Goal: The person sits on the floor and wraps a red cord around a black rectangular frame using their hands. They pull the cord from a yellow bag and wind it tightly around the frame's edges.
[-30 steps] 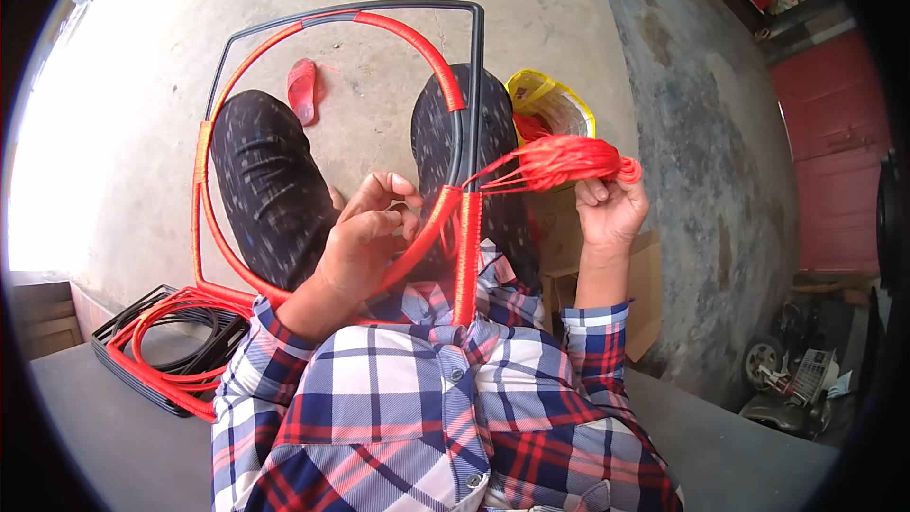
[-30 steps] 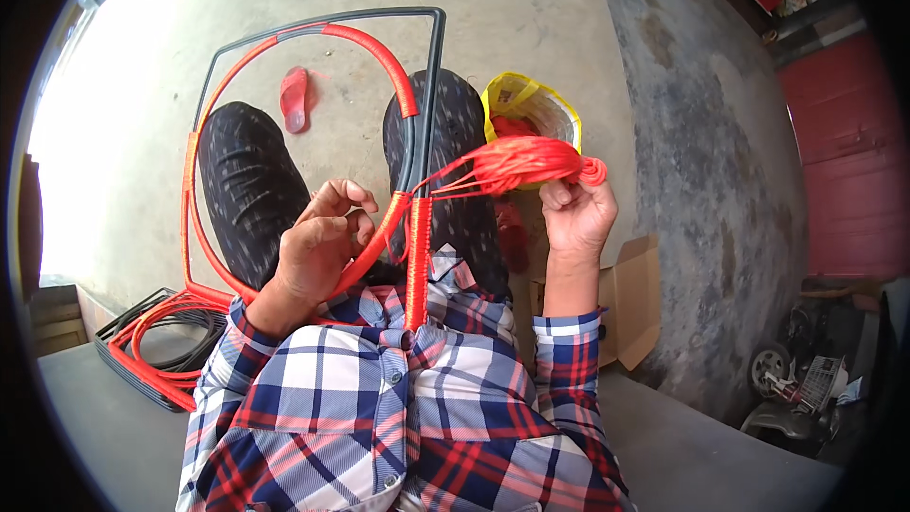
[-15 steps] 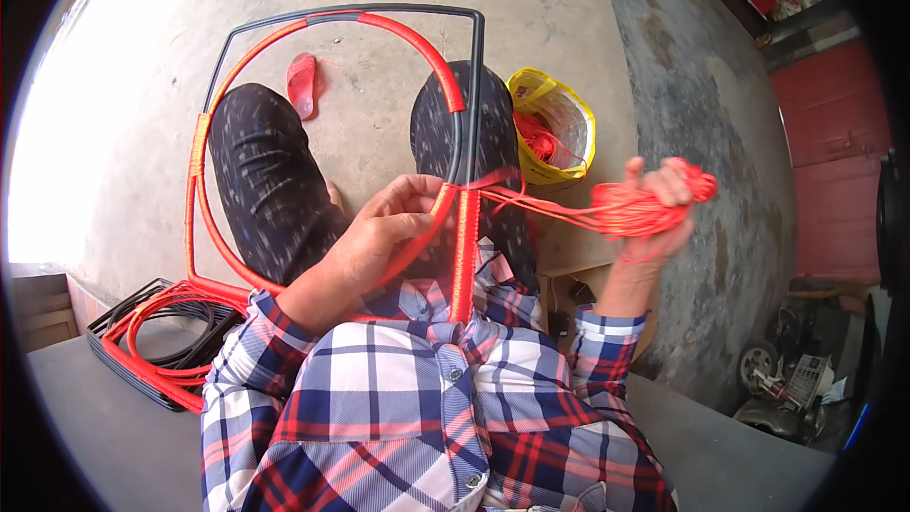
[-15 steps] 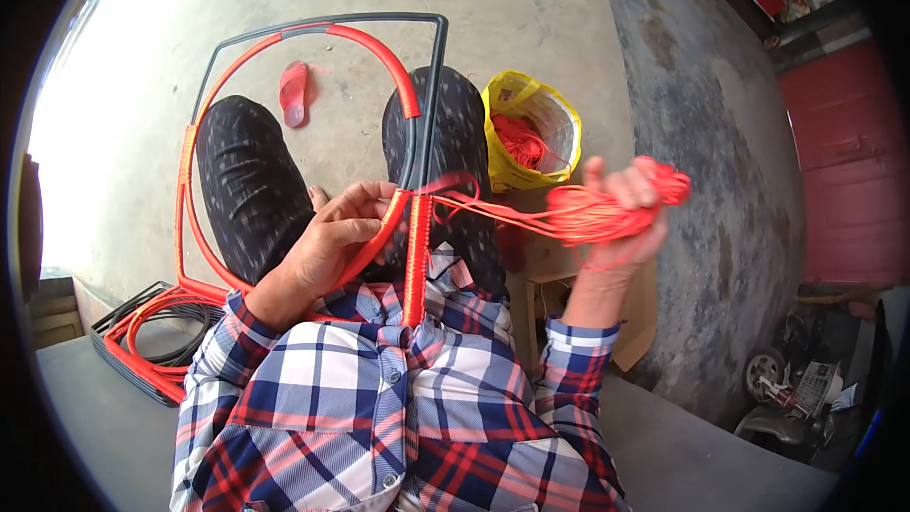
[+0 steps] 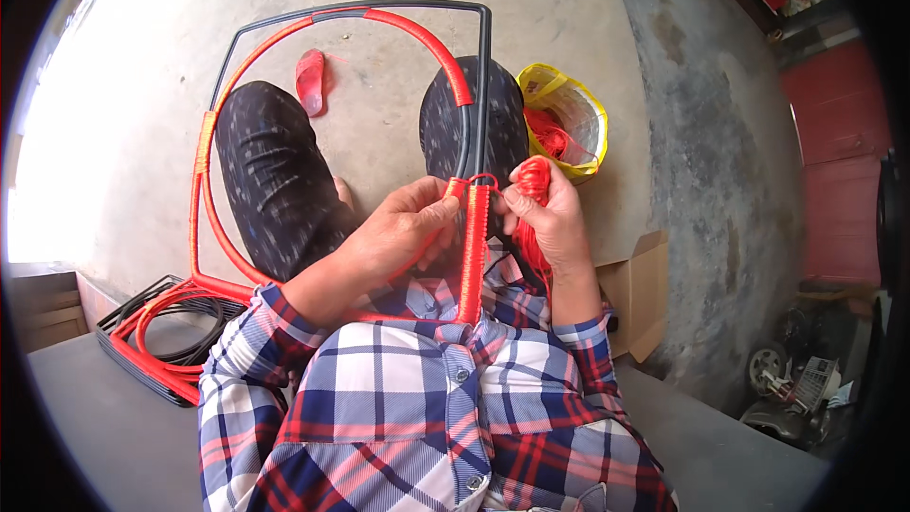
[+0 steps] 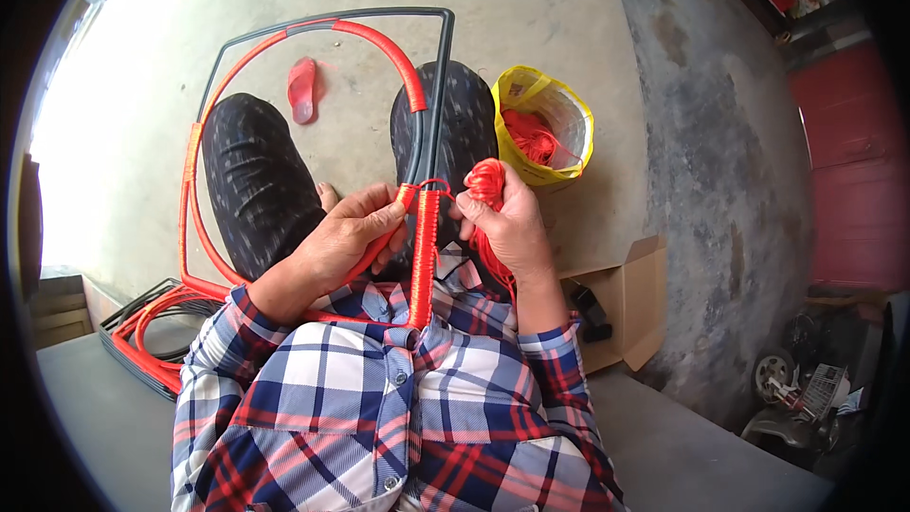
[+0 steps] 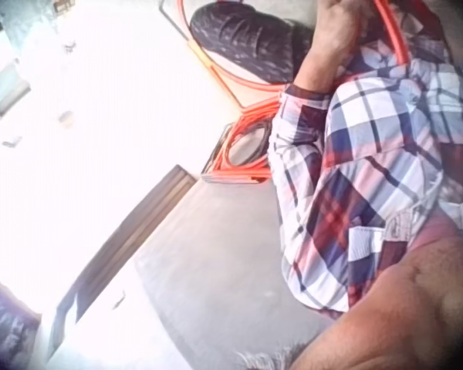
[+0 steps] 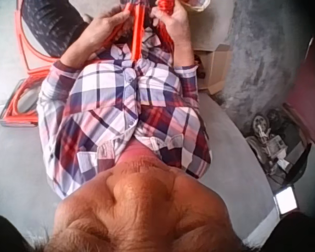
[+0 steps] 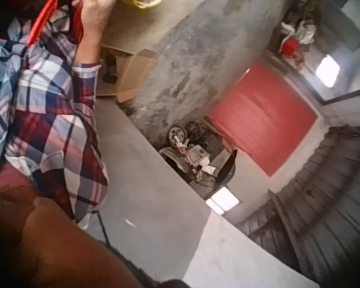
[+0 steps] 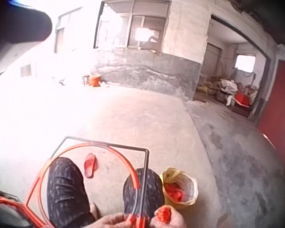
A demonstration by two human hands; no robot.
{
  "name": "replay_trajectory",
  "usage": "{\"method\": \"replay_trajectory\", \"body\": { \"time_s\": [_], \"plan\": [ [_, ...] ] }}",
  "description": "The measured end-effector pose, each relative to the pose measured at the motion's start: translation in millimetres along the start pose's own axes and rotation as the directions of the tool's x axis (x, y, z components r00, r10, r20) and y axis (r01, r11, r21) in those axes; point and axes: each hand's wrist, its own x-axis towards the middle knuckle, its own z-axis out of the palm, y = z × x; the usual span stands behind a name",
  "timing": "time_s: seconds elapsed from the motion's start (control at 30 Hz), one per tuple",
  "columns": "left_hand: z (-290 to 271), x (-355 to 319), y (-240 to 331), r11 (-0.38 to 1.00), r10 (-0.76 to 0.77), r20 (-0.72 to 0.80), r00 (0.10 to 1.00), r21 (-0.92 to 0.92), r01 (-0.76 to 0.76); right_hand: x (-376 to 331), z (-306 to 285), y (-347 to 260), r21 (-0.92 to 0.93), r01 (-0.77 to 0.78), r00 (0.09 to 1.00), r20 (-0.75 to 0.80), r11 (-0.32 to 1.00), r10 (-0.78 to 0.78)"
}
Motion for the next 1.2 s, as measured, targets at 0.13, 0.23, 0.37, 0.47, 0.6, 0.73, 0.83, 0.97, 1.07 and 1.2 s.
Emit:
{"method": "replay_trajectory", "body": {
  "time_s": [0.13, 0.23, 0.37, 0.47, 0.6, 0.73, 0.83, 0.97, 1.07, 1.2],
  "plan": [
    [-1, 1, 7, 0.997, -0.059, 0.031, 0.998, 0.044, 0.058, 2, -1, -26, 0.221, 0.061, 0.998, -0.039, 0.973, -0.053],
    [-1, 4, 7, 0.993, -0.096, -0.001, 0.995, 0.063, 0.096, -18, 7, -33, 0.202, 0.033, 0.998, 0.05, 0.979, -0.043],
    [-1, -2, 10, 0.993, -0.113, -0.025, 0.993, 0.04, 0.114, -25, -14, -39, 0.169, 0.021, 0.999, 0.032, 0.985, -0.027],
    [-8, -7, 11, 0.995, -0.092, -0.005, 0.996, 0.038, 0.093, -18, -74, -50, 0.124, 0.04, 0.98, -0.2, 0.991, -0.014],
    [-13, -8, 10, 0.998, -0.059, 0.05, 0.997, 0.003, 0.059, -45, -250, -36, 0.434, 0.283, 0.919, -0.377, 0.855, -0.113],
    [-16, -5, 0, 0.997, -0.065, 0.033, 0.997, -0.028, 0.066, -70, -317, -12, 0.127, 0.462, 0.486, -0.864, 0.878, -0.13],
    [-15, -5, 0, 0.997, -0.058, 0.017, 0.998, 0.042, 0.058, -80, -301, 1, 0.312, 0.447, 0.769, -0.612, 0.838, -0.182],
    [-13, -5, -1, 0.991, 0.037, -0.049, 0.998, 0.129, -0.03, -58, -92, -19, 0.114, 0.154, 0.988, -0.037, 0.982, -0.15],
    [-4, -13, -1, 0.955, 0.216, -0.159, 0.963, 0.242, -0.174, -33, -21, -23, -0.513, 0.348, 0.783, 0.619, 0.784, 0.058],
    [-5, -20, -4, 0.743, 0.388, -0.042, 0.921, 0.606, -0.285, -19, 18, -21, -0.703, 0.106, 0.854, 0.426, 0.703, 0.297]
  ]
}}
